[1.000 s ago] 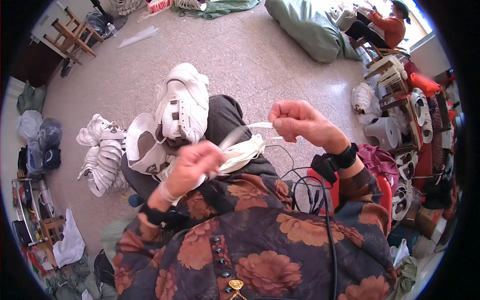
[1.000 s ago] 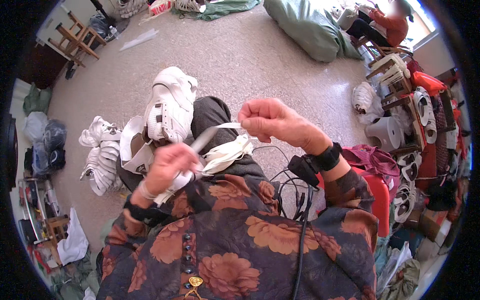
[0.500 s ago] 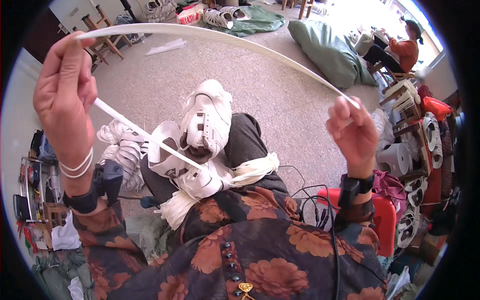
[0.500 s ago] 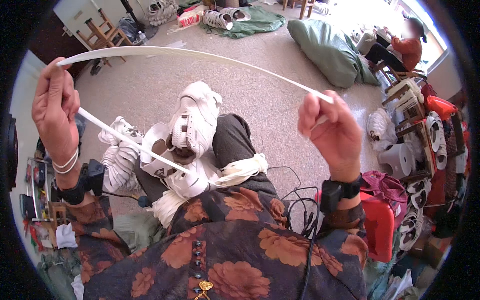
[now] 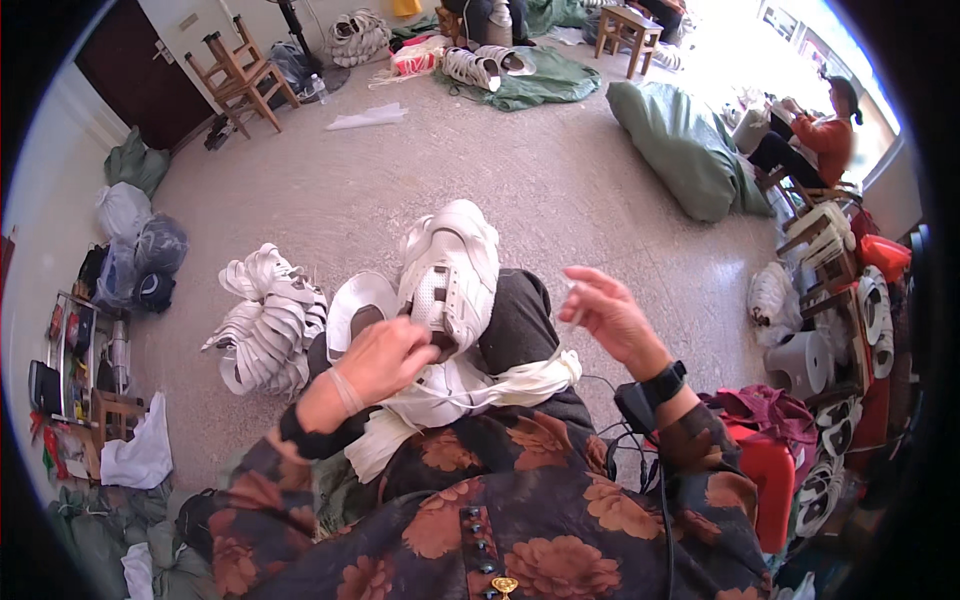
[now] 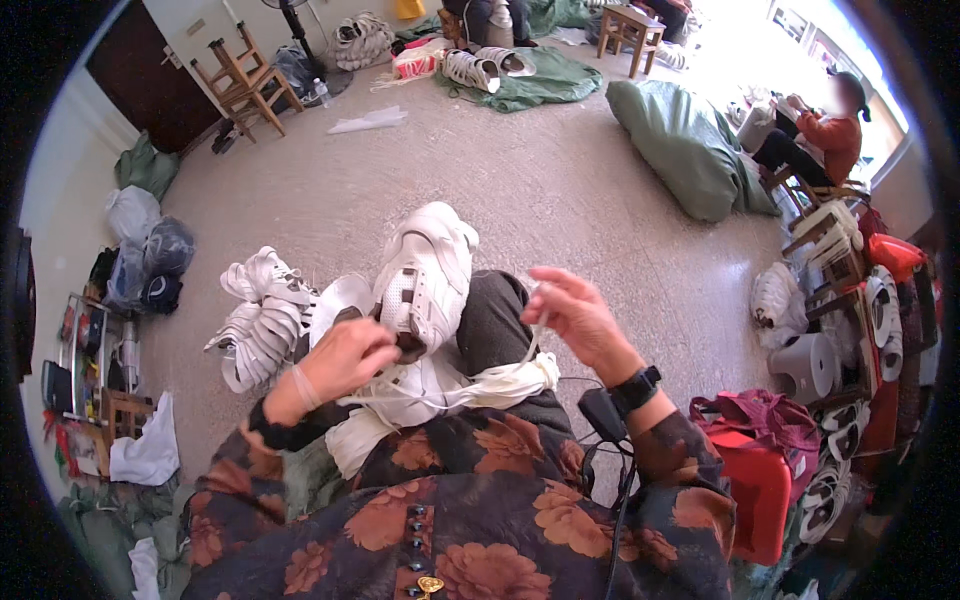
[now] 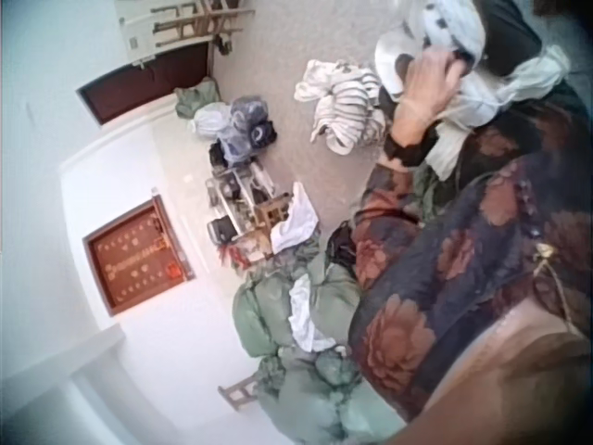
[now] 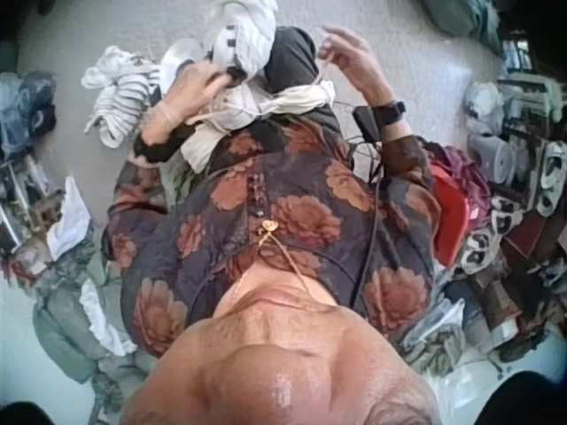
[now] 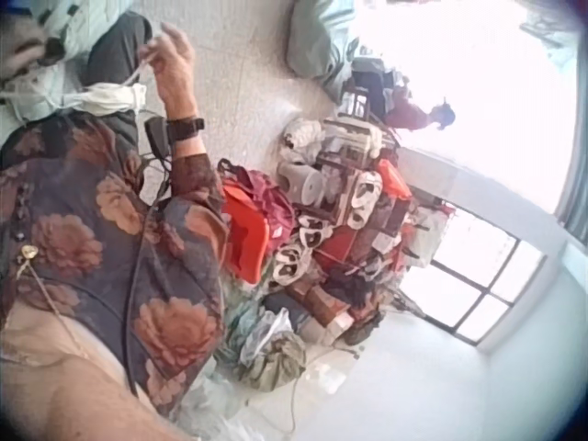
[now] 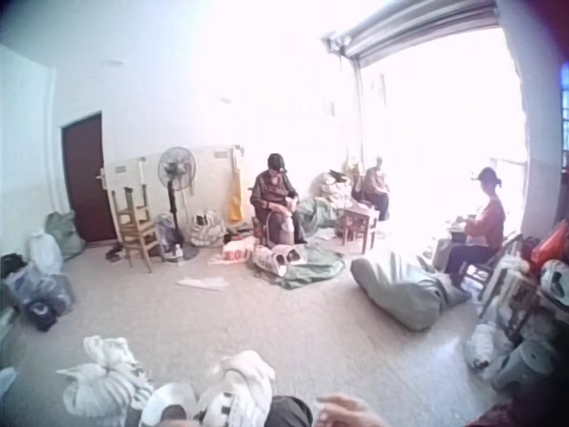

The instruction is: Lacing a white athletic shoe in a workshop environment.

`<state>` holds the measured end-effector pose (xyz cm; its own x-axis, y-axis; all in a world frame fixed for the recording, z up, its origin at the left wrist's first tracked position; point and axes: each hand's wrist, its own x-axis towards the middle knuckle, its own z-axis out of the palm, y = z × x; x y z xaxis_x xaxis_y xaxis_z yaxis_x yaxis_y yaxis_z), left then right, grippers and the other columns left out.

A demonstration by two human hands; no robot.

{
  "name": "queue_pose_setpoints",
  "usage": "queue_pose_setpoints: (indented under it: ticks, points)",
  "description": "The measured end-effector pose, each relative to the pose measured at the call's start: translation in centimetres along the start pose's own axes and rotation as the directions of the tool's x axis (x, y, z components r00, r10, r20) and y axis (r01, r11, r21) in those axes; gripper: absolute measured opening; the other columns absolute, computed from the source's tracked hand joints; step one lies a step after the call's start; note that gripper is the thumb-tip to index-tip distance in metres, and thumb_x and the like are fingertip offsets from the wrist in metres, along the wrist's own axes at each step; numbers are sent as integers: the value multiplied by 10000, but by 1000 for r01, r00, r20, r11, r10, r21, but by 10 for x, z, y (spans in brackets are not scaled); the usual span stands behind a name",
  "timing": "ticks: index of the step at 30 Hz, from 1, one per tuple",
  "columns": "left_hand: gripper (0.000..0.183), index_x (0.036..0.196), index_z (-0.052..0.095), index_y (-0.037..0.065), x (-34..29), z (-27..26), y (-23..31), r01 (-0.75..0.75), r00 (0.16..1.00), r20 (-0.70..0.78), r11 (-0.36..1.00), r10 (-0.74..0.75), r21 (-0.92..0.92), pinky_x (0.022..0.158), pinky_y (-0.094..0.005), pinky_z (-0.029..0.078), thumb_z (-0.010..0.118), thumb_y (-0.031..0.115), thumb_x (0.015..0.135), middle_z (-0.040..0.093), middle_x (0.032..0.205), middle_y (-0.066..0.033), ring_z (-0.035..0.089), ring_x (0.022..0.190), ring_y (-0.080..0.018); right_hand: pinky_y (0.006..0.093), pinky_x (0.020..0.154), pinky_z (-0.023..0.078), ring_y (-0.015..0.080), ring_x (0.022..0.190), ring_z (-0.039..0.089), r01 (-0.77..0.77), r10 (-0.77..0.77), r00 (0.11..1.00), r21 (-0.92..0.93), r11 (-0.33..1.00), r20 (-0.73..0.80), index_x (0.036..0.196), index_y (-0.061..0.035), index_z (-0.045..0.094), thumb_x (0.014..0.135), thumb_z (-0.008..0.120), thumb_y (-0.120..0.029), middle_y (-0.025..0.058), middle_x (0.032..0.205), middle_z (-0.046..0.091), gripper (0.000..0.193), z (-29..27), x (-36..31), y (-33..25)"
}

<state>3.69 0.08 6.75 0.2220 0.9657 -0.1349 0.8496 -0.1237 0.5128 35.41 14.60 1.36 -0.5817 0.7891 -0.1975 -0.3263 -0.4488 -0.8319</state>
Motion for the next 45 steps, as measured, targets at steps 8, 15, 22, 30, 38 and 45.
queue_pose_setpoints:
  ticks: [8, 15, 22, 30, 38, 45]
  points:
    - [335, 1033, 632, -6, 70, 49, 0, 211, 901, -378, 976, -214, -51, 658, -457, 525, 775, 194, 804, 693, 796, -172, 687, 754, -375, 268, 749, 576, 136, 812, 694, -33, 98, 976, -312, 949, 196, 1144, 11, 631, 1002, 597, -102, 56, 918, 699, 185, 59, 82, 37]
    - [302, 1067, 647, 1, 72, 57, -6, 190, 890, -276, 847, -363, -497, 580, -391, 488, 736, 123, 806, 606, 644, -99, 625, 586, -261, 211, 600, 477, 42, 711, 593, -14, 127, 983, -640, 768, 131, 1059, 6, 683, 982, 624, -117, -5, 841, 669, 157, 56, 94, 49]
    - [314, 1096, 673, -12, 71, 55, -10, 143, 892, -288, 823, -347, -550, 506, -282, 431, 755, 107, 818, 574, 624, -28, 520, 531, -91, 284, 623, 463, 80, 728, 568, 109, 22, 984, -688, 717, 179, 965, 48, 676, 939, 652, -143, 38, 746, 626, 194, 61, 99, 51]
    - [261, 1040, 690, -7, 67, 60, -9, 104, 878, -306, 770, -368, -629, 531, -365, 476, 737, 141, 830, 628, 619, -116, 615, 527, -241, 457, 628, 522, 384, 748, 661, 560, 34, 825, -810, -172, 563, 879, 5, 572, 823, 615, -57, 178, 822, 650, 94, 92, 105, 21]
    - [207, 1080, 668, -46, 55, 60, -16, 70, 888, -289, 727, -357, -683, 517, -267, 465, 656, 74, 912, 634, 660, -40, 592, 566, -85, 402, 618, 503, 337, 673, 647, 180, 20, 971, -778, 601, 240, 881, 14, 597, 904, 612, -84, 180, 721, 638, 101, 79, 108, 46]
    - [276, 1242, 523, -22, 51, 60, -18, 12, 896, -285, 661, -339, -750, 565, -269, 497, 483, 13, 971, 664, 764, -84, 619, 567, -132, 474, 602, 516, 415, 663, 652, 422, -163, 901, -900, 105, 403, 827, 13, 600, 938, 606, -239, 216, 678, 631, 275, 88, 96, 46]
